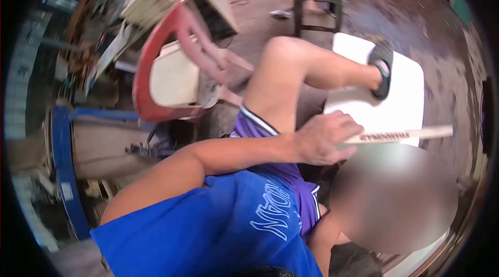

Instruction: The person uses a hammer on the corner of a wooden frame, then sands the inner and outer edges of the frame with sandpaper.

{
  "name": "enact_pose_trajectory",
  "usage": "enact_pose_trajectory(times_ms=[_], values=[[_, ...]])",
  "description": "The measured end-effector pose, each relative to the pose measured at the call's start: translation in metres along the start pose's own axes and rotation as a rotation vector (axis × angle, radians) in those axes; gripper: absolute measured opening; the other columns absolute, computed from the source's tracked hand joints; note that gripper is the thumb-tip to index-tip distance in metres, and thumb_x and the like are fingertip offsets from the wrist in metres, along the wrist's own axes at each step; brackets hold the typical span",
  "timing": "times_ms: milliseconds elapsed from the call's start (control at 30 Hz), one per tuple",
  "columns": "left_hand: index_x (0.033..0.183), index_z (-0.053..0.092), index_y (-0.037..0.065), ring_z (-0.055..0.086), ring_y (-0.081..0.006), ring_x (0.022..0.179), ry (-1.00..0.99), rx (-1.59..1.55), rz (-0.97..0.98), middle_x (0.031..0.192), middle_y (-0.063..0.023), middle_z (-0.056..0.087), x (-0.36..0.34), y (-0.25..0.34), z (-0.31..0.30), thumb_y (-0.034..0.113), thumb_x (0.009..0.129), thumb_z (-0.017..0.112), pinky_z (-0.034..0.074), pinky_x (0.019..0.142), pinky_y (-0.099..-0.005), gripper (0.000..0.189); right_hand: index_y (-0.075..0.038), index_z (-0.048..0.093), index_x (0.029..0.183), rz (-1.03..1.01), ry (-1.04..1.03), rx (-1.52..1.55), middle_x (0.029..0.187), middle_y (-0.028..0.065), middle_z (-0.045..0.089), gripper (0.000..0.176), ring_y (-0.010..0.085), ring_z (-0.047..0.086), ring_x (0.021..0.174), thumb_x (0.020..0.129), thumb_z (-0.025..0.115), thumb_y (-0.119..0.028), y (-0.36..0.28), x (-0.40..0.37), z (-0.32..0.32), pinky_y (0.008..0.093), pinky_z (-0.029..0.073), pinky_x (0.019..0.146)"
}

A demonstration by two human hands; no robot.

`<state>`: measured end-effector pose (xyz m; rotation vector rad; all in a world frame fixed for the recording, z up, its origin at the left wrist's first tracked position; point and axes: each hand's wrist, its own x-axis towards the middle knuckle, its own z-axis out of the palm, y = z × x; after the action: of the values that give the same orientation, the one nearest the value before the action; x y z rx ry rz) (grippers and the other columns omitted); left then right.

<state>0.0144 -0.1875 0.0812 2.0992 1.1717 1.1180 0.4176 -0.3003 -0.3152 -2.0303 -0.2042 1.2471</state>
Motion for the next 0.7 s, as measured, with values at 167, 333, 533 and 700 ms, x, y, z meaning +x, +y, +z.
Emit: enact_pose_trajectory(times_ms=[167, 333, 533, 700], values=[[0.128, 0.06, -0.005, 0.063, -0.0396, 0.103, 0.017, -0.061, -0.068, 0.114, -0.0223, 0.064, -0.01, -0.008, -0.009, 0.019, 0.082, 0.079, 0.052, 0.092, -0.0461, 0.055, -0.007, 0.064, 0.104, -0.04, -0.014, -0.159, 0.079, 0.0049, 0.056, 0.017, 0.0189, 0.054, 0.062, 0.093, 0.055, -0.016, -0.006, -0.03, 0.015, 0.0354, 0.051, 0.055], [0.128, 0.06, -0.005, 0.062, -0.0397, 0.105, 0.076, -0.163, -0.076, 0.115, -0.022, 0.064, -0.013, -0.018, -0.007, 0.019, 0.078, 0.081, 0.051, 0.093, -0.0475, 0.059, 0.003, 0.065, 0.115, 0.013, -0.045, -0.045, 0.098, 0.0142, 0.066, 0.026, 0.0223, 0.064, 0.076, 0.092, 0.064, -0.008, -0.03, -0.052, 0.015, 0.0363, 0.056, 0.056], [0.128, 0.062, -0.002, 0.062, -0.0365, 0.105, 0.016, -0.147, -0.037, 0.113, -0.0188, 0.065, -0.015, -0.021, -0.009, 0.016, 0.077, 0.081, 0.051, 0.093, -0.045, 0.058, 0.002, 0.066, 0.12, -0.969, 0.564, -0.394, 0.106, 0.0154, 0.068, 0.035, 0.03, 0.065, 0.094, 0.092, 0.071, -0.018, -0.108, -0.121, 0.037, 0.0404, 0.055, 0.083], [0.126, 0.066, 0.002, 0.062, -0.035, 0.106, -0.034, -0.129, 0.002, 0.115, -0.0153, 0.065, -0.015, -0.014, -0.006, 0.015, 0.077, 0.082, 0.052, 0.093, -0.0446, 0.053, -0.002, 0.063, 0.134, -1.761, 0.314, -0.175, 0.139, 0.0216, 0.054, 0.037, 0.0314, 0.057, 0.115, 0.102, 0.068, -0.021, -0.266, -0.291, 0.104, 0.0431, 0.051, 0.097]])
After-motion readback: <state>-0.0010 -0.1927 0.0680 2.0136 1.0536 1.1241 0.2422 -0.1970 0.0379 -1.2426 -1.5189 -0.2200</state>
